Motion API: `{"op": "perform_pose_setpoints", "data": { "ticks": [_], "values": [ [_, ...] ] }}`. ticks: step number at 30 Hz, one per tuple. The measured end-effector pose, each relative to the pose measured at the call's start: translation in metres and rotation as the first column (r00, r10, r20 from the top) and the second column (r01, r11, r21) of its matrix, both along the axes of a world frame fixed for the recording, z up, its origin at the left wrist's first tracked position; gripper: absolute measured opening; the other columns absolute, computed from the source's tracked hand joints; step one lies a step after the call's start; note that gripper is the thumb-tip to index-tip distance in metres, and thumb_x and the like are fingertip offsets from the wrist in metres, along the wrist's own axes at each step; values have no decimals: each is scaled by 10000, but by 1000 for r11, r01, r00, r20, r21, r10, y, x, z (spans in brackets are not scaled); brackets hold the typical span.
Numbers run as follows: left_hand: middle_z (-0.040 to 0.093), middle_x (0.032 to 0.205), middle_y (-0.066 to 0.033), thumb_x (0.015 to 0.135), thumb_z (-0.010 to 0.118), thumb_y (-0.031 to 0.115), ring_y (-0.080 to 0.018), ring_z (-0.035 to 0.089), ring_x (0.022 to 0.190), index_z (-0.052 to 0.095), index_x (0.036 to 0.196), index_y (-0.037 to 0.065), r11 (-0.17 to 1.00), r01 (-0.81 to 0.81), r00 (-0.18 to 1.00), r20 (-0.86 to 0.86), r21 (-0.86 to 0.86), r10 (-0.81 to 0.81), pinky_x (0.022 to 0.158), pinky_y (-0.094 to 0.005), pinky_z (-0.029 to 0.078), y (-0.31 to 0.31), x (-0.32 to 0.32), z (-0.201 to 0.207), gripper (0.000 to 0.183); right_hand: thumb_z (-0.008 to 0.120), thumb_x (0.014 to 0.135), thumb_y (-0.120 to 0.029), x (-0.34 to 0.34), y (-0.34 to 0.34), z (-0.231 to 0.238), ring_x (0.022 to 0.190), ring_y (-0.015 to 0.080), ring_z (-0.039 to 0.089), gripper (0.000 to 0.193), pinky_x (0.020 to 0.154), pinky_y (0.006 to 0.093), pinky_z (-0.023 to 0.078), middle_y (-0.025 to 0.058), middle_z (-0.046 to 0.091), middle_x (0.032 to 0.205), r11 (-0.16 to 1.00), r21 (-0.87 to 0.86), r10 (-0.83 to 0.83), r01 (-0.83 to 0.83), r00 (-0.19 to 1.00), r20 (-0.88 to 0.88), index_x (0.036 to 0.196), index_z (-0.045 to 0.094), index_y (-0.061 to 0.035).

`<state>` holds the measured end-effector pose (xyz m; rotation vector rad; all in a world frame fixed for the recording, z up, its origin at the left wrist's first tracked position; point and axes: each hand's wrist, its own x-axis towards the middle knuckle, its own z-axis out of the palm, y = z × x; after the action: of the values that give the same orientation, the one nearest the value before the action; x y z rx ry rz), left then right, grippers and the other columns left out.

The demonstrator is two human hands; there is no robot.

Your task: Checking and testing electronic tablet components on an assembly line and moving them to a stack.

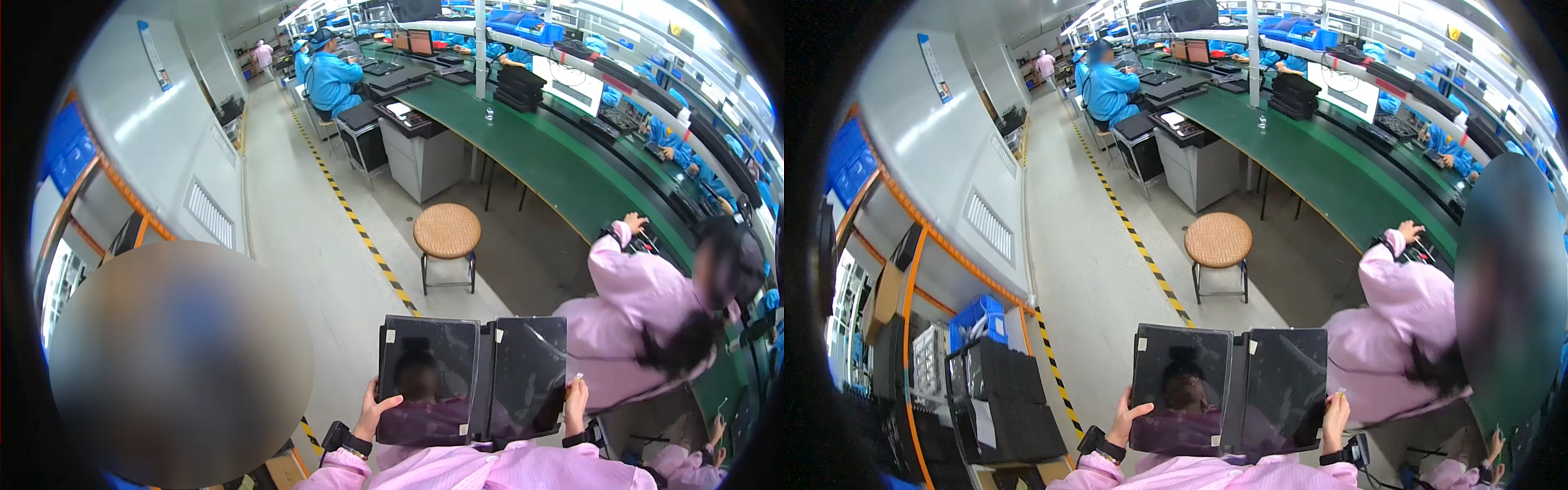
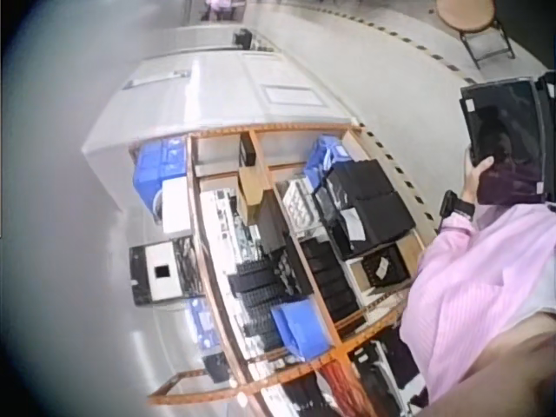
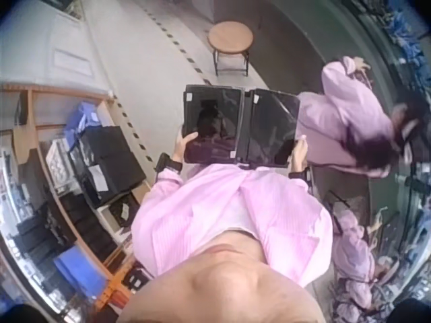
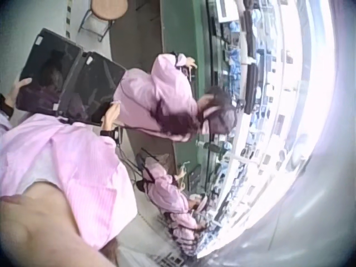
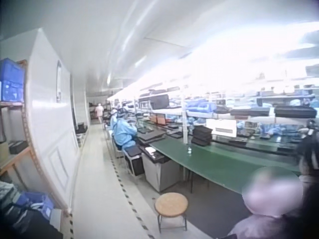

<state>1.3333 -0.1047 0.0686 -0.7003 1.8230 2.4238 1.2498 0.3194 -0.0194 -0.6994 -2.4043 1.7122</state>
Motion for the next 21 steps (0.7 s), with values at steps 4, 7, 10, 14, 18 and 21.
{"op": "perform_pose_setpoints", "data": {
  "ticks": [4, 7, 10, 14, 18, 21],
  "values": [
    [543, 1045, -105, 683, 764, 141, -173, 560, 912, 397, 1231, -15, 997, 5, 998, -58, -76, -10, 789, -284, 471, -53, -120, 1, 677, 433, 936, -270, -108, -47, -26, 534, 98, 399, 317, 503, 265, 317, -11, 439, 606, 998, -6, -70, 69, 993, -92, 703, 496, -65],
    [553, 1017, -96, 689, 758, 151, -162, 568, 873, 412, 1210, -17, 989, 131, 991, -31, -66, -134, 763, -276, 475, -91, -227, 16, 648, 433, 943, -276, -171, -75, -6, 532, 81, 393, 322, 490, 247, 304, -21, 430, 607, 981, -135, -147, 142, 989, -29, 693, 487, -81],
    [568, 986, -94, 709, 739, 138, -162, 587, 839, 428, 1185, -19, 972, 234, 972, -16, -23, -235, 747, -280, 493, -106, -334, 35, 590, 431, 955, -289, -231, -96, 28, 516, 59, 391, 321, 469, 221, 293, -34, 418, 596, 974, -75, -224, 216, 967, -118, 698, 480, -103],
    [575, 995, -109, 721, 722, 123, -179, 599, 850, 430, 1190, -16, 942, 335, 942, -4, -8, -335, 735, -293, 513, -103, -463, 36, 569, 424, 947, -237, -315, -97, 39, 573, 97, 436, 298, 525, 259, 336, 6, 460, 621, 910, -274, -319, 311, 948, 16, 716, 490, -61],
    [580, 1012, -113, 729, 698, 113, -182, 599, 865, 439, 1200, -17, 904, 427, 904, -32, 22, -426, 746, -291, 511, -83, -592, 20, 553, 421, 956, -238, -413, -86, 35, 544, 86, 423, 295, 495, 245, 316, -7, 452, 616, 909, -187, -393, 372, 915, -94, 726, 492, -68],
    [583, 1023, -95, 757, 671, 156, -172, 592, 906, 477, 1180, -5, 886, 463, 886, -2, 18, -463, 778, -303, 503, -60, -685, 4, 492, 406, 972, -258, -491, -68, 33, 533, 67, 420, 318, 487, 230, 315, -15, 472, 627, 876, -266, -427, 403, 903, -40, 738, 499, -63]
  ]
}}
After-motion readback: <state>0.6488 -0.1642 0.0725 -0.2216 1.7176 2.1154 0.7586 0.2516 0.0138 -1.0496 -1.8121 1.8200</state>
